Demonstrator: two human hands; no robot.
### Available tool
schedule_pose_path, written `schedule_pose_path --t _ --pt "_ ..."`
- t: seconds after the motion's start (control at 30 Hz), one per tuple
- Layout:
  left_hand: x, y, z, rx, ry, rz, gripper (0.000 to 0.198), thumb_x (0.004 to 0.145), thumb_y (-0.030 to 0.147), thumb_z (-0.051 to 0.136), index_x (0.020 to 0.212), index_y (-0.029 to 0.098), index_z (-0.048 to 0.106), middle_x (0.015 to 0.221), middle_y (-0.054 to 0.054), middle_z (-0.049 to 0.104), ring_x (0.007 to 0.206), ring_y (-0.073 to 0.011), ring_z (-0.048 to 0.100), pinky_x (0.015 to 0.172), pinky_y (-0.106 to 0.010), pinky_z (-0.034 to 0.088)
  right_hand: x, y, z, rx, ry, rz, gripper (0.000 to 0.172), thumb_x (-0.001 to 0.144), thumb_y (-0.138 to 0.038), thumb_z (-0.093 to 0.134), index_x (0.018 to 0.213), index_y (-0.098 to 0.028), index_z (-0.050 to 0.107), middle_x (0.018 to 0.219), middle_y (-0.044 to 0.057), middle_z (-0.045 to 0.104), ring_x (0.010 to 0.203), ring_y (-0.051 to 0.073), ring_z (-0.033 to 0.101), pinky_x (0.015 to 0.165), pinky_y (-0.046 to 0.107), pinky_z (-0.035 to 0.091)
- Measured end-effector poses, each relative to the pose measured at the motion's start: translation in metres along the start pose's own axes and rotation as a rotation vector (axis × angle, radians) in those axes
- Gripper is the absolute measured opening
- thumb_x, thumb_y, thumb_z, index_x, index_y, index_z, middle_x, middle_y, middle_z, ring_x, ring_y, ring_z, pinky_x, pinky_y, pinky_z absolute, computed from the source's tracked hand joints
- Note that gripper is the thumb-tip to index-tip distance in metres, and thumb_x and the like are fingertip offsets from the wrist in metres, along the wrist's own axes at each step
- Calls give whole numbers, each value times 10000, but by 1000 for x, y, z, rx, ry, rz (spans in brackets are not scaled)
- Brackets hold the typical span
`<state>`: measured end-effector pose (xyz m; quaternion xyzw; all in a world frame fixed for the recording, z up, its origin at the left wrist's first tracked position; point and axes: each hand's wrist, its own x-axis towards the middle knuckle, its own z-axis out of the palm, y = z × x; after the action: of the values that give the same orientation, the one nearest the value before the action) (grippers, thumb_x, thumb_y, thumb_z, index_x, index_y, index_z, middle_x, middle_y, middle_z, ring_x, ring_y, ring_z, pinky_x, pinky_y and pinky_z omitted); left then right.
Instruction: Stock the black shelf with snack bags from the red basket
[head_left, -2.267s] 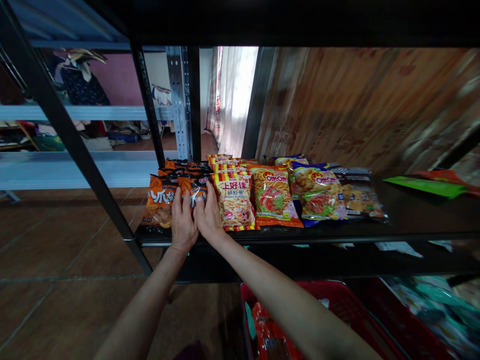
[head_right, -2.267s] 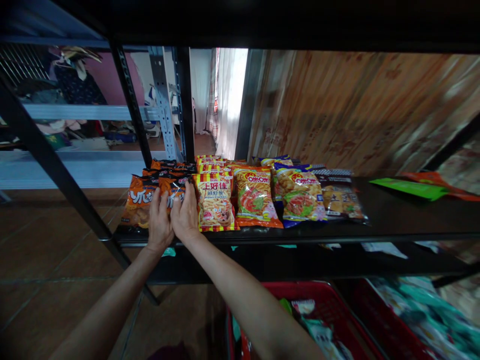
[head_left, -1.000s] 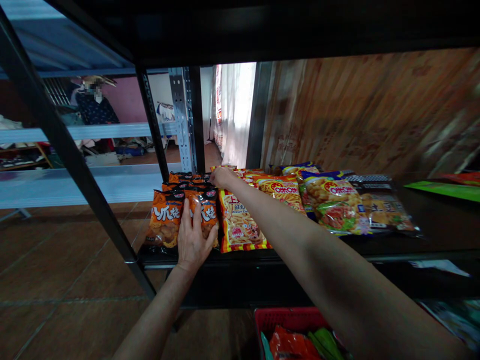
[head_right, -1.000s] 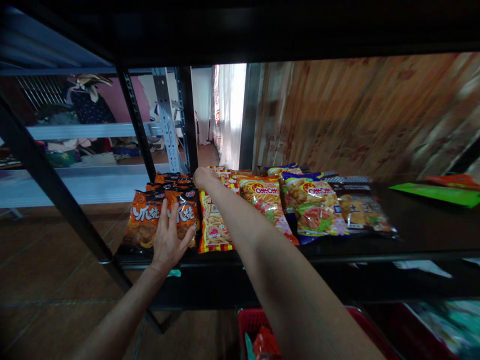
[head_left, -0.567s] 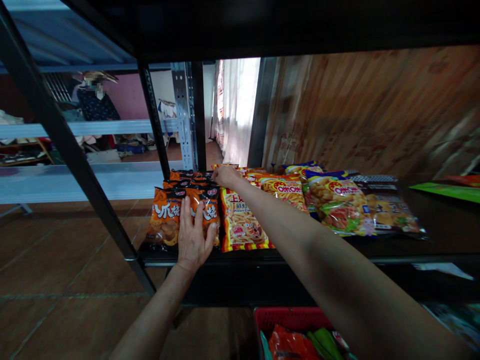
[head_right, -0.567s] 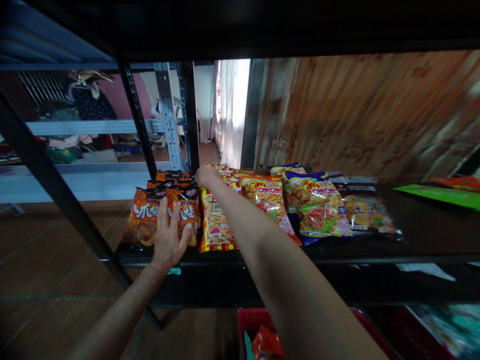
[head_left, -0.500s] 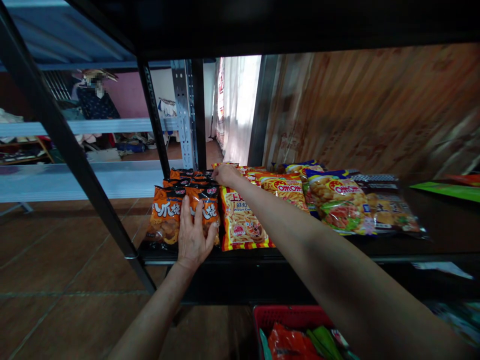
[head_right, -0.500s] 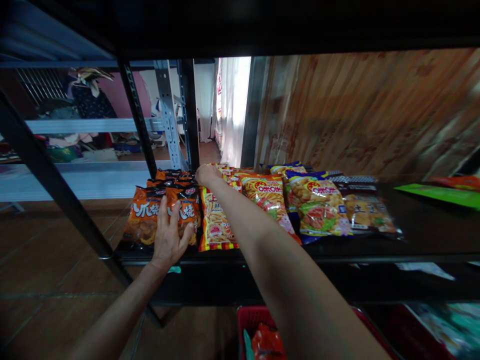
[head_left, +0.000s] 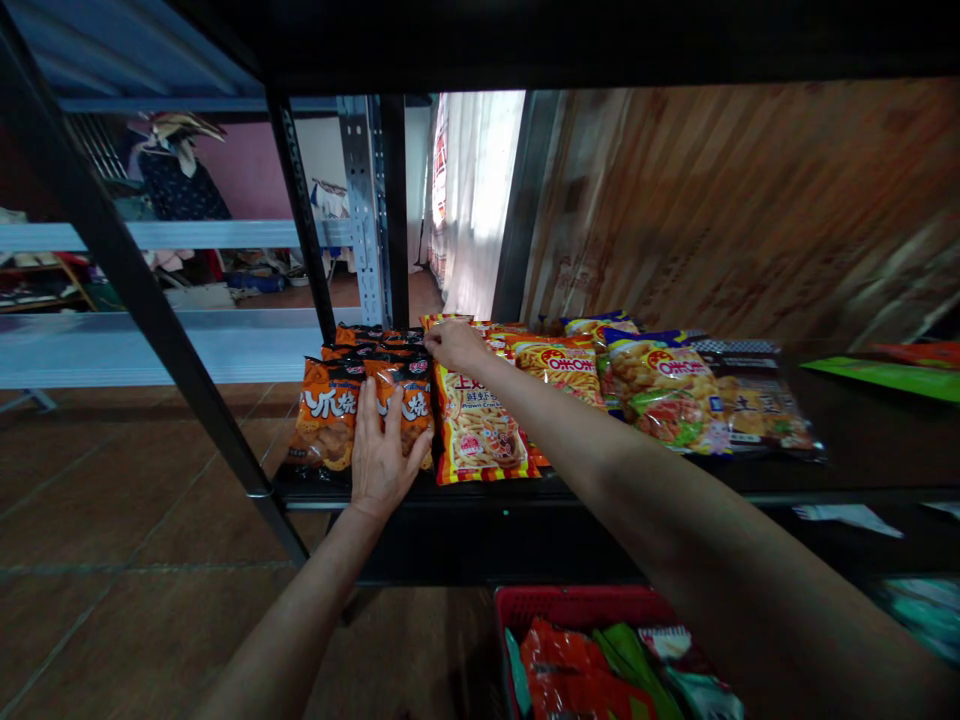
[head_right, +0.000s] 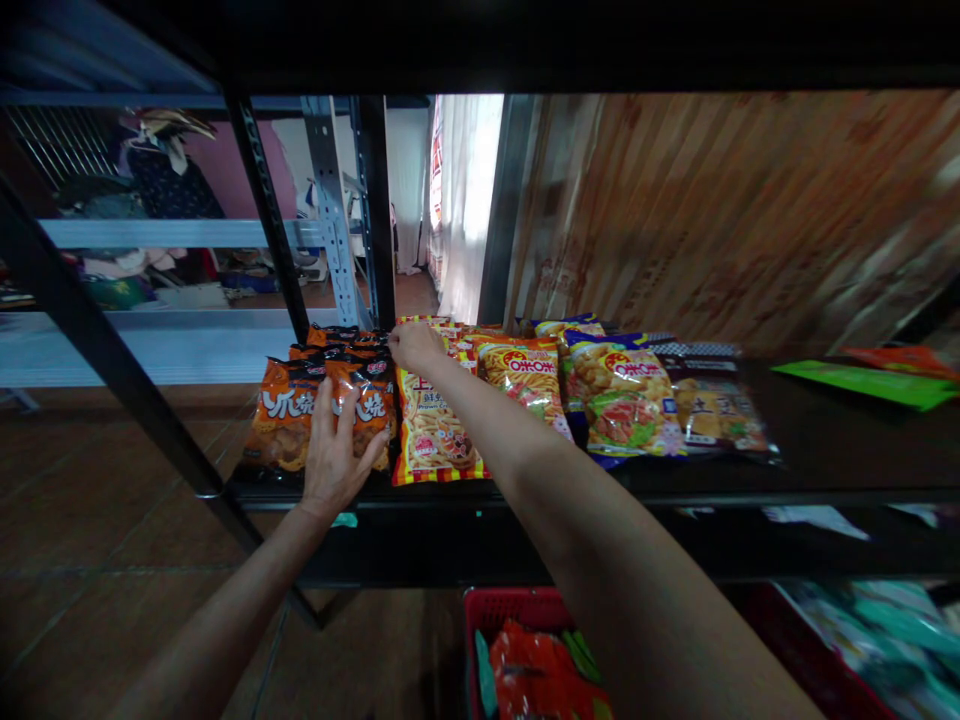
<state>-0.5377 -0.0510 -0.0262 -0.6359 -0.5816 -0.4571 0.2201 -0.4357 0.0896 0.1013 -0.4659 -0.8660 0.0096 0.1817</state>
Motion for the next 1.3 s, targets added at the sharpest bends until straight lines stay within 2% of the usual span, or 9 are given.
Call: schedule_pose_path --t 0.27,0.37,0.5,0.63,0.73,0.93,1.13,1.3 --pt "-2 2 -5 -4 15 -6 623 850 301 545 1425 168 343 1582 -164 85 1446 -336 123 1125 -543 248 -10 7 -3 -45 25 -2 320 912 -250 427 1056 -216 710 1103 74 705 1055 207 618 876 267 435" --pt "-2 4 -6 -9 19 -15 627 836 271 551 1418 152 353 1579 -168 98 1443 -326 147 1128 -516 259 -12 8 -3 -32 35 -18 358 946 -326 385 1038 -209 710 1064 73 714 1003 201 633 836 261 437" --pt "-2 4 -5 -25 12 -2 634 815 237 564 1408 137 363 1581 -174 80 1448 -330 120 1133 -513 252 -13 6 -4 0 15 -60 494 967 -465 292 1040 -205 706 1018 75 722 960 214 645 800 277 437" --pt "-3 3 -2 -26 0 13 654 828 249 559 1429 149 319 1574 -186 91 1449 -332 109 1129 -538 252 -13 5 -7 25 -42 -30 584 983 -477 202 1039 -180 700 1088 102 702 1032 228 624 826 282 426" --pt "-3 3 -1 -17 -13 27 653 845 271 551 1438 168 298 1567 -186 124 1449 -328 111 1124 -546 262 -14 8 -8 32 -60 -60 584 977 -507 217 1020 -183 701 1086 84 702 1029 214 619 832 268 418" --pt "-2 3 -2 13 -5 62 629 851 313 568 1413 151 336 1557 -199 158 1448 -329 118 1130 -532 259 -22 18 -6 -69 29 -136 618 981 -486 201 944 -152 719 949 104 725 917 204 639 792 273 422" --pt "-3 1 -1 55 -30 55 615 844 330 585 1387 123 381 1568 -206 112 1449 -333 109 1142 -512 251 -23 32 3 -164 86 -189 421 942 -358 380 894 -140 737 946 116 729 925 222 634 820 291 423" --pt "-3 3 -1 72 -34 65 608 847 322 577 1387 127 378 1569 -201 111 1450 -336 96 1137 -525 255 -21 41 16 -140 122 -163 358 942 -298 409 923 -102 708 1007 134 703 987 221 607 901 296 401"
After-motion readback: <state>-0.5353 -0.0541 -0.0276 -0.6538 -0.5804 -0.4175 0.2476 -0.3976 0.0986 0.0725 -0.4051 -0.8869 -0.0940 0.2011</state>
